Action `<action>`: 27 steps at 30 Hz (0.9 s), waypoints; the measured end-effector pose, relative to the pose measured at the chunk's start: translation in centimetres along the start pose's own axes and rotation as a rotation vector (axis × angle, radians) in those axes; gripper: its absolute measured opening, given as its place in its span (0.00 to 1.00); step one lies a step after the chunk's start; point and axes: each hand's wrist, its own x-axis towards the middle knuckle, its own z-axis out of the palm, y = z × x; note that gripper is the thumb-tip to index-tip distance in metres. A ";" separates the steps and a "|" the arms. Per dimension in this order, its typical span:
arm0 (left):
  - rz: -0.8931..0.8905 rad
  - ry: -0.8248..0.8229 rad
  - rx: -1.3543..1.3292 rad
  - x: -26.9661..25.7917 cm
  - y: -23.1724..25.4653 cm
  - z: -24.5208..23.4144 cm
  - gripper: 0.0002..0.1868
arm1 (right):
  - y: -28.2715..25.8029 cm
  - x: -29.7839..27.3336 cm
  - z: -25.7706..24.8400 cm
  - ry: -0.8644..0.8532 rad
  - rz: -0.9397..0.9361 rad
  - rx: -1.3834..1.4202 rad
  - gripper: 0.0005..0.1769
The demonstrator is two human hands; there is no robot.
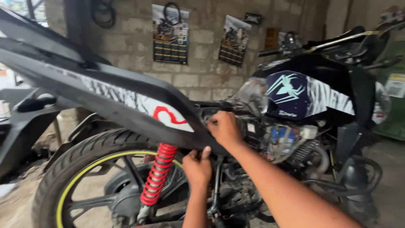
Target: The person works on a black motorcycle in a repair bay, using a T-handle wrench to loosen and remove fasteners near the seat and side panel. They remove a plastic side cover, set it on the floor, continue working on the frame area, wipe parts with a cloth, and pick up tools from the floor.
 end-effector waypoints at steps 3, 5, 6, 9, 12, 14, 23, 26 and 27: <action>-0.044 0.005 -0.015 -0.1 0.2 0.1 0.17 | -1.3 0.4 -1.1 -0.083 0.172 0.108 0.06; -0.038 0.006 -0.018 -0.2 0.5 0.1 0.16 | -1.9 0.8 -1.5 -0.103 0.183 0.082 0.06; -0.033 0.009 -0.019 -0.2 0.6 0.0 0.16 | -2.2 1.1 -1.7 -0.124 0.194 0.057 0.06; -0.038 0.014 -0.012 -0.5 1.5 -0.1 0.16 | -1.8 1.0 -1.2 -0.095 0.104 0.073 0.05; -0.079 0.011 0.034 -0.4 1.5 -0.3 0.18 | -2.6 0.8 -1.8 -0.147 0.209 0.019 0.06; -0.081 0.009 0.034 -0.4 1.5 -0.2 0.18 | -2.8 0.6 -1.9 -0.147 0.204 0.005 0.06; -0.065 0.007 0.012 -0.3 1.6 -0.2 0.17 | -1.2 1.5 -1.7 -0.166 0.127 0.047 0.07; -0.058 0.017 0.024 -0.3 1.5 -0.3 0.17 | -2.8 1.2 -2.5 -0.177 0.109 0.035 0.07; -0.053 0.021 0.040 -0.2 1.4 -0.4 0.18 | -3.8 1.2 -3.1 -0.215 0.174 -0.015 0.07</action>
